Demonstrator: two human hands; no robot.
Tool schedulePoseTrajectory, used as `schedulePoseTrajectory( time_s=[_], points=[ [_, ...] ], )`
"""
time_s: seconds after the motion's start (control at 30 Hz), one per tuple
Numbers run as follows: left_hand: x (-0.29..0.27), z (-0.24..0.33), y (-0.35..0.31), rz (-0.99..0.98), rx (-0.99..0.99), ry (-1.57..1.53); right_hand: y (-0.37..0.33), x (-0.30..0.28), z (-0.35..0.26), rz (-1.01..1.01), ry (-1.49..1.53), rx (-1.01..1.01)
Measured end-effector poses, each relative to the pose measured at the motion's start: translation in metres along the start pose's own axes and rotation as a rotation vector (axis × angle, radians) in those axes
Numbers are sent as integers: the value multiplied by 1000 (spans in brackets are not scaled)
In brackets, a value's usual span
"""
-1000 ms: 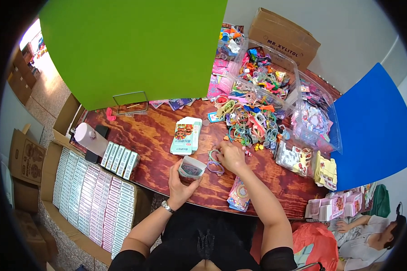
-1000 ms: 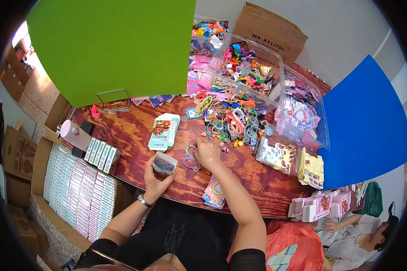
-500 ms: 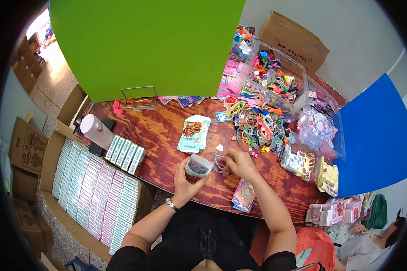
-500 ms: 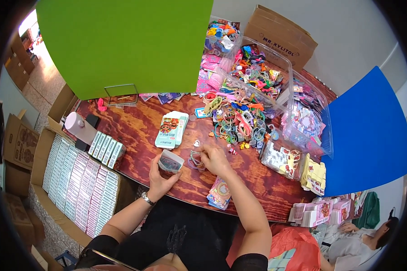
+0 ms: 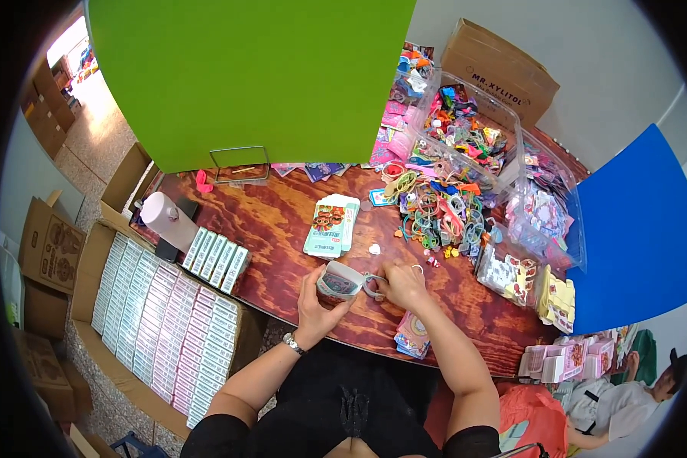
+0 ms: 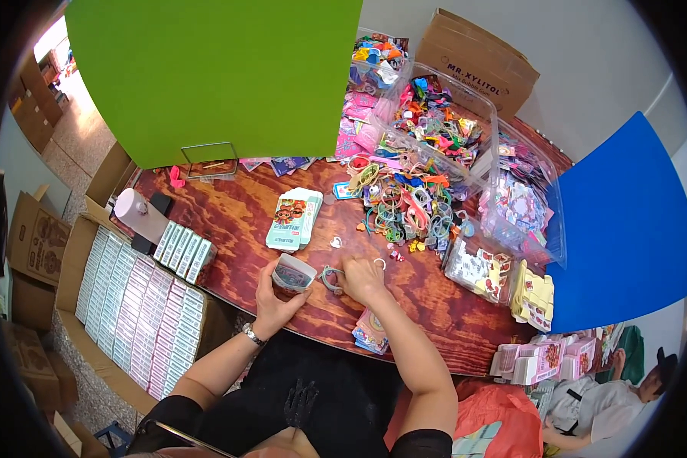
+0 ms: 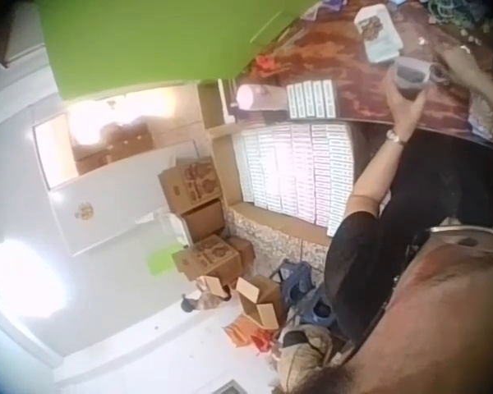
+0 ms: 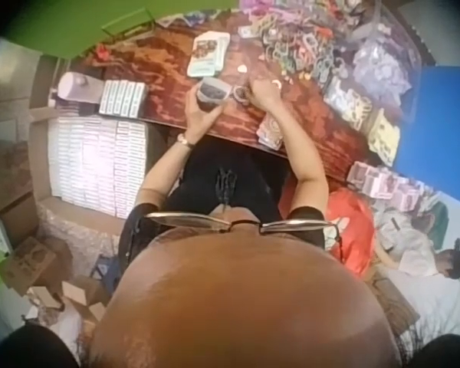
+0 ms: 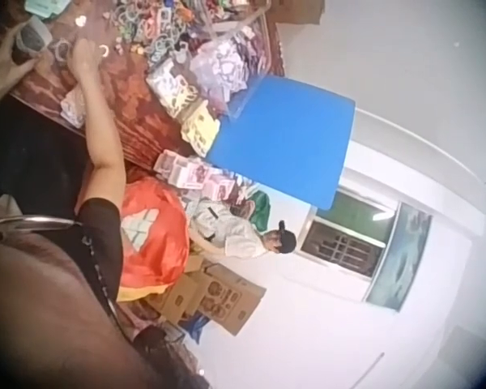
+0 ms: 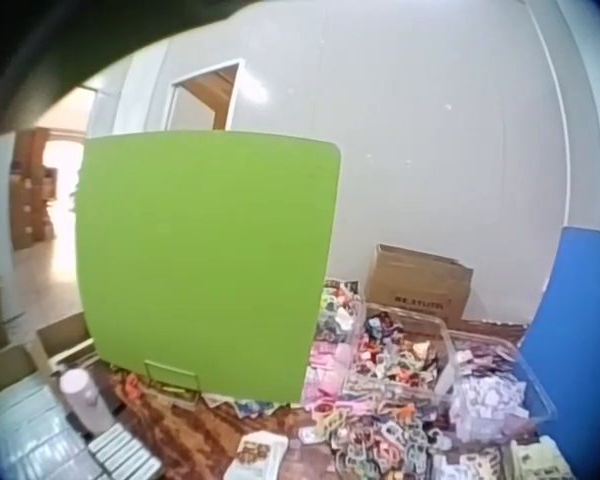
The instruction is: Packing small colorful toy items into white plastic containers at a table.
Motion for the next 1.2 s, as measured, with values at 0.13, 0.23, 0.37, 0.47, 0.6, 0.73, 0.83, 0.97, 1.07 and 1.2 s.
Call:
schedulePoseTrajectory(
  time_s=[0.13,0.23,0.37,0.47,0.6,0.73,0.83,0.97,1.07,1.2],
  points=[
    [2,3,1,-6,19,-13,-7,3,5,101,11,-100],
    [2,1,1,-12,18,-12,-16,-21,3,117,333,-173],
    [2,-3,0,-27,58,-12,-37,-93,-33,155,414,-150],
    [1,-1,0,-39,63,-8,-47,-127,-51,262,455,-238],
    [0,11,1,-58,100,10,-44,-133,-68,222,702,-252],
    [3,13,-2,-72,88,-21,-31,-112,-84,128,815,-307],
    [5,10,-4,-90,59,-51,-21,-94,-84,129,716,-317],
    [4,9,-4,-83,36,-45,-20,-91,-85,256,455,-339],
    [6,9,-5,-65,48,-7,-22,-84,-84,398,302,-408],
    [7,10,-5,-47,45,9,-28,-75,-85,392,154,-366]
  ],
)
Point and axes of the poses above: each hand's wrist, its own y-axis towards the middle knuckle, its own x-axis out of the palm, z = x × y, the point moved 4 cm from there along y, towards the middle knuckle, and after that the axes turned 8 degrees about -x, right-handed, at the moved point
